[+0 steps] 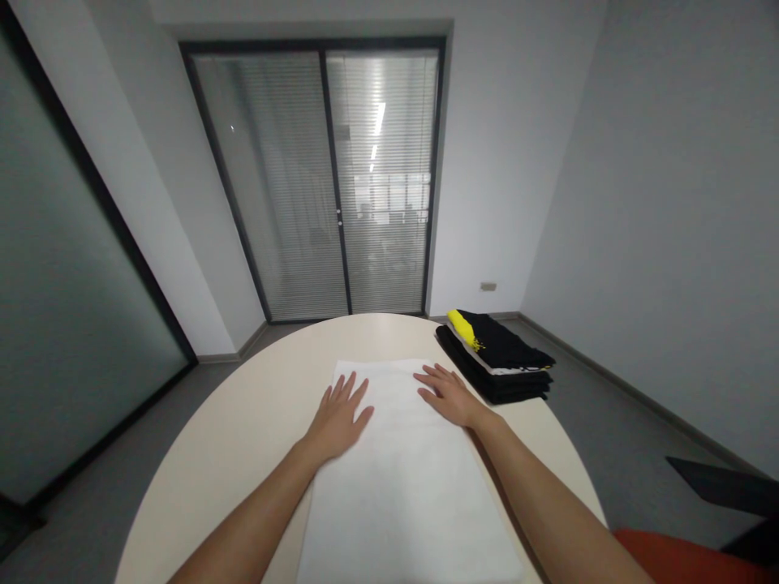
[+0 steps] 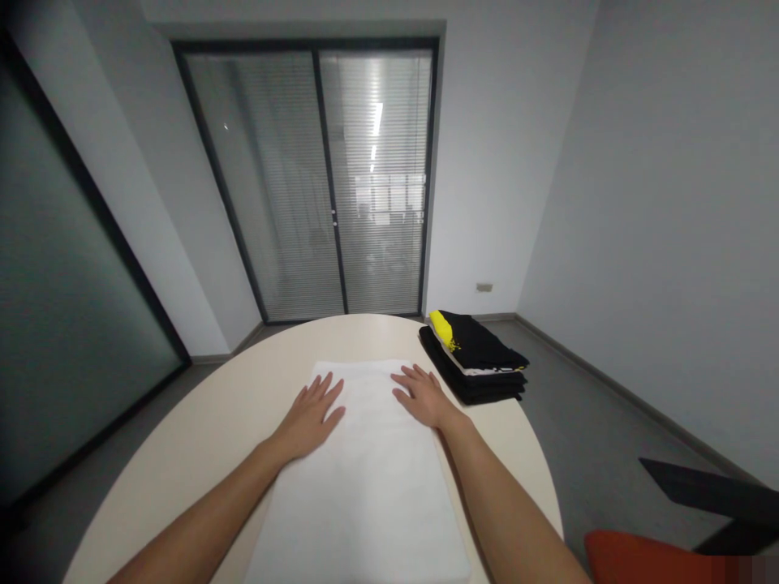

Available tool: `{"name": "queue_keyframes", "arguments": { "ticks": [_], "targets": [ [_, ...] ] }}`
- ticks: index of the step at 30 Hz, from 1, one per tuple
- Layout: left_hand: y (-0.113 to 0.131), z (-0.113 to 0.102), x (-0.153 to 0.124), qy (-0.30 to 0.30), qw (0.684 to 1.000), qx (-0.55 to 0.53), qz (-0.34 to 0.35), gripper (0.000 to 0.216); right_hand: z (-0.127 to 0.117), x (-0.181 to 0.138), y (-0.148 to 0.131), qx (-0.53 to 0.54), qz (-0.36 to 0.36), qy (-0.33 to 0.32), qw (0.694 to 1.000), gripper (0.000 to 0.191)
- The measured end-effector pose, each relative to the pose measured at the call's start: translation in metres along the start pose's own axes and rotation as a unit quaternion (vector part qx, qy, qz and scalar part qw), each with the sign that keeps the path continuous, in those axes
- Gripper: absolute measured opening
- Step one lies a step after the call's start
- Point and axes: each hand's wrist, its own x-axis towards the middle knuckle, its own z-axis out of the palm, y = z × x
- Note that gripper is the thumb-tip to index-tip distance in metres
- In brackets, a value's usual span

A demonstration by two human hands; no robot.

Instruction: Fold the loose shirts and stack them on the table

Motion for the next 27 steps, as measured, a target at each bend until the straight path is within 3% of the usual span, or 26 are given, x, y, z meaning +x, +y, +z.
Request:
{"name": "queue_keyframes", "arguments": {
  "ticks": [3,12,15,19,23,27],
  "targets": [
    [-0.016,-0.004,0.010,-0.025,0.999,0.008,-0.024,0.062,-0.001,-0.001,-0.001,0.003,0.001,0.001,1.000,0.056],
    [-0.056,0.007,0.025,0.043,0.993,-0.009,-0.107,0.060,0.000,0.002,-0.001,0.032,0.014,0.002,0.999,0.055],
    [-0.063,0.004,0.031,0.072,0.991,-0.023,-0.107,0.052,0.001,0.006,0.002,0.024,0.022,0.054,0.998,0.055],
    [-0.071,-0.001,0.040,0.107,0.987,-0.058,-0.101,0.047,0.003,0.013,0.005,-0.037,0.120,0.142,0.982,0.051],
    [-0.076,0.001,0.046,0.134,0.978,-0.098,-0.123,0.057,0.002,0.020,0.005,-0.063,0.177,0.138,0.973,0.042],
    [-0.075,0.003,0.051,0.144,0.967,-0.150,-0.144,0.054,0.002,0.024,0.004,-0.003,0.160,0.151,0.975,0.034]
  ]
}}
